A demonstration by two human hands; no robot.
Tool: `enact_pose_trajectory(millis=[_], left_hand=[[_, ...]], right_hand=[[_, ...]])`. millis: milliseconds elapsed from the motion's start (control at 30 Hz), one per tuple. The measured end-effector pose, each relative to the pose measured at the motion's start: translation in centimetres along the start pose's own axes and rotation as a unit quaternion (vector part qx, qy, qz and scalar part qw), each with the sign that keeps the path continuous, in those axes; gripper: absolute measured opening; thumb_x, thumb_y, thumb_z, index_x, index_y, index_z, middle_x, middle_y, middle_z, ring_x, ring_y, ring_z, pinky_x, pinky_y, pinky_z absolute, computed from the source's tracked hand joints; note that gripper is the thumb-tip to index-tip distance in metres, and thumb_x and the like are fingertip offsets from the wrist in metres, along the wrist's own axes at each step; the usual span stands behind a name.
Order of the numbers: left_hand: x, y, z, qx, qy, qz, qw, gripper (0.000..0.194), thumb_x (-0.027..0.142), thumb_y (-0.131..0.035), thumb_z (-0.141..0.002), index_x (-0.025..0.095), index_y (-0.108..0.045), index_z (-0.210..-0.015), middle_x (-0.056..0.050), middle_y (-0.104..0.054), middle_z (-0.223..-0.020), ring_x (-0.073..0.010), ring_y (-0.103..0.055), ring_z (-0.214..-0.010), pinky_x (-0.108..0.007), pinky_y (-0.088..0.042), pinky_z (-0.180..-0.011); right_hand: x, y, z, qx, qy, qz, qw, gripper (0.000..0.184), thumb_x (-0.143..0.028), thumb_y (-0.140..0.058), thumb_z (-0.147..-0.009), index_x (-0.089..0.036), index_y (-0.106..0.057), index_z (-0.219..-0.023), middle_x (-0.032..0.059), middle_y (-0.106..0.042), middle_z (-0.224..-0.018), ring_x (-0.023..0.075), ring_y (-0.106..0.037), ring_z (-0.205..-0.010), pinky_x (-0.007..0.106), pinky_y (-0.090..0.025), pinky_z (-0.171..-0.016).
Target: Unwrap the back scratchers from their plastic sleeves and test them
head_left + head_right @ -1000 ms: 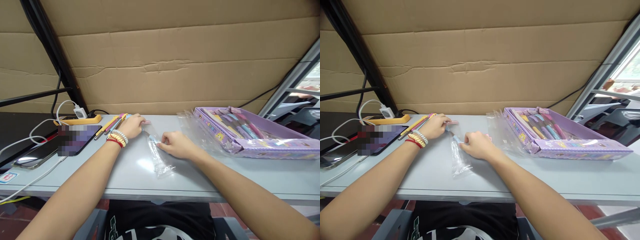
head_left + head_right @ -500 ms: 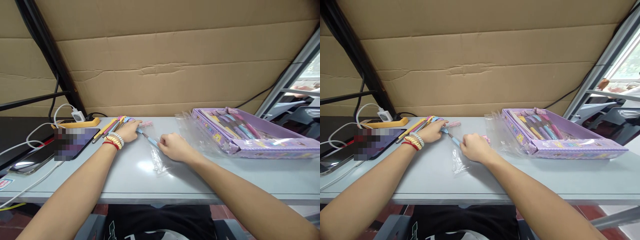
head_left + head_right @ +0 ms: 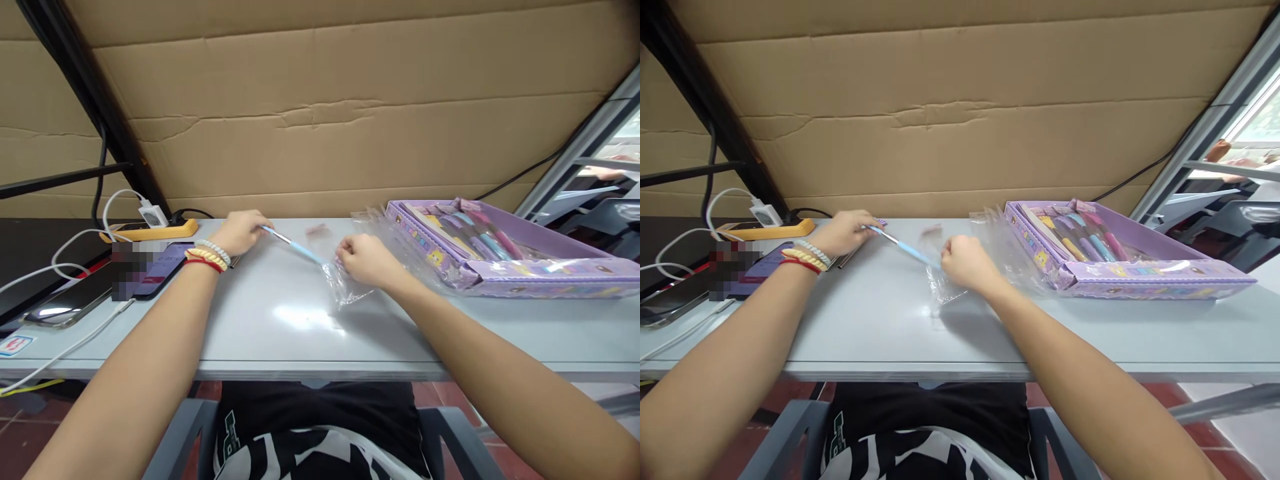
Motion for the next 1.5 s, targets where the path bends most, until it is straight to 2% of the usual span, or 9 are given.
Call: enact_pose_trajectory(millis=[167, 400, 567, 700, 833, 967, 1067, 1267, 1500], left_hand=[[-1.5, 2.7, 0.9, 0.155, 0.172, -0.021, 0.973, 0.034, 0.025, -0.05, -0.085, 0.02, -0.074, -0.108, -0.008, -0.074, -0.109, -0.0242, -0.065, -0.104, -0.032, -0.047, -0.094], [-1.5, 2.6, 1.1, 0.194, 0.322, 0.013, 0.927, 0.036, 0.028, -0.052, -0.087, 0.016, -0.072, -0.115, -0.012, -0.073, -0.11, -0.0302, -0.064, -0.107, -0.039, -0.047, -0.095], [1.3, 1.8, 0.5, 0.165, 0.227, 0.023, 0.96, 0.029, 0.029, -0.052, -0.088, 0.019, -0.073, -0.106, -0.008, -0.074, -0.104, -0.0256, -0.064, -0.103, -0.035, -0.046, -0.094], [4.0, 0.9, 0.3, 0.103, 0.124, 0.003, 0.987, 0.027, 0.027, -0.053, -0.087, 0.019, -0.073, -0.103, -0.008, -0.075, -0.098, -0.026, -0.067, -0.096, -0.036, -0.049, -0.088], [7.0, 0.6, 0.8, 0.08, -0.042, 0.008, 0.996, 0.026, 0.018, -0.052, -0.086, 0.02, -0.074, -0.1, -0.005, -0.075, -0.096, -0.0217, -0.068, -0.091, -0.033, -0.05, -0.085], [9.1, 0.8, 1.3, 0.163, -0.151, 0.041, 0.974, 0.024, 0.017, -0.05, -0.089, 0.02, -0.071, -0.101, -0.005, -0.074, -0.097, -0.019, -0.067, -0.094, -0.032, -0.051, -0.085], [9.8, 1.0, 1.6, 0.264, -0.174, 0.047, 0.948, 0.021, 0.022, -0.047, -0.093, 0.021, -0.067, -0.097, -0.006, -0.073, -0.098, -0.0187, -0.066, -0.095, -0.033, -0.051, -0.087], [10.0, 1.5, 2.0, 0.406, -0.066, 0.132, 0.902, 0.038, 0.038, -0.046, -0.096, 0.021, -0.048, -0.13, -0.01, -0.064, -0.122, -0.0187, -0.063, -0.104, -0.035, -0.049, -0.093], [11.7, -0.2, 1.4, 0.202, -0.138, 0.198, 0.949, 0.045, 0.051, -0.051, -0.091, 0.016, -0.055, -0.119, -0.007, -0.07, -0.101, -0.0177, -0.065, -0.092, -0.031, -0.05, -0.082]], right_hand=[[0.0, 0.5, 0.0, 0.002, -0.029, -0.116, 0.993, 0.017, -0.02, -0.052, -0.079, -0.018, -0.051, -0.062, 0.0001, -0.055, -0.058, 0.0107, -0.044, -0.052, 0.027, -0.033, -0.054], [-0.1, 0.1, 0.3, -0.054, -0.022, -0.117, 0.991, 0.016, -0.018, -0.052, -0.078, -0.017, -0.055, -0.063, -0.0005, -0.055, -0.056, 0.0088, -0.04, -0.047, 0.027, -0.031, -0.051], [-0.8, -1.4, 1.1, -0.114, 0.054, 0.042, 0.991, 0.012, -0.023, -0.057, -0.081, -0.015, -0.065, -0.075, 0.0057, -0.064, -0.065, 0.0144, -0.055, -0.059, 0.027, -0.035, -0.059], [-1.2, -1.1, 1.4, 0.062, 0.131, 0.095, 0.985, 0.023, -0.035, -0.053, -0.086, -0.017, -0.067, -0.082, 0.0067, -0.065, -0.07, 0.018, -0.056, -0.067, 0.029, -0.036, -0.064], [-1.0, 0.1, 1.4, 0.262, 0.228, 0.103, 0.932, 0.022, -0.031, -0.055, -0.085, -0.015, -0.069, -0.091, 0.0126, -0.069, -0.088, 0.0241, -0.057, -0.085, 0.034, -0.041, -0.076], [-0.7, 0.2, 1.2, 0.211, 0.296, 0.047, 0.93, 0.027, -0.027, -0.045, -0.094, -0.017, -0.07, -0.097, 0.0091, -0.071, -0.09, 0.0207, -0.059, -0.085, 0.032, -0.043, -0.078], [-1.0, 0.4, 1.4, 0.186, 0.304, 0.004, 0.934, 0.03, -0.028, -0.041, -0.096, -0.019, -0.07, -0.093, 0.0054, -0.07, -0.082, 0.0163, -0.059, -0.076, 0.029, -0.043, -0.073], [-1.0, 1.6, 2.0, 0.332, 0.308, -0.055, 0.89, 0.022, -0.034, -0.048, -0.093, -0.021, -0.064, -0.085, 0.0061, -0.065, -0.078, 0.0182, -0.057, -0.076, 0.033, -0.044, -0.073], [-0.4, 1.0, 1.8, 0.314, 0.242, -0.231, 0.889, 0.037, -0.058, -0.044, -0.093, -0.022, -0.052, -0.093, 0.003, -0.06, -0.076, 0.0131, -0.056, -0.062, 0.029, -0.044, -0.06]])
Point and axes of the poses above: each hand's wrist, its own z-axis away from the middle knuckle, its own y-axis out of the back of the hand, x = y × z, the point moved 2 cm from there along -z, towards the middle knuckle
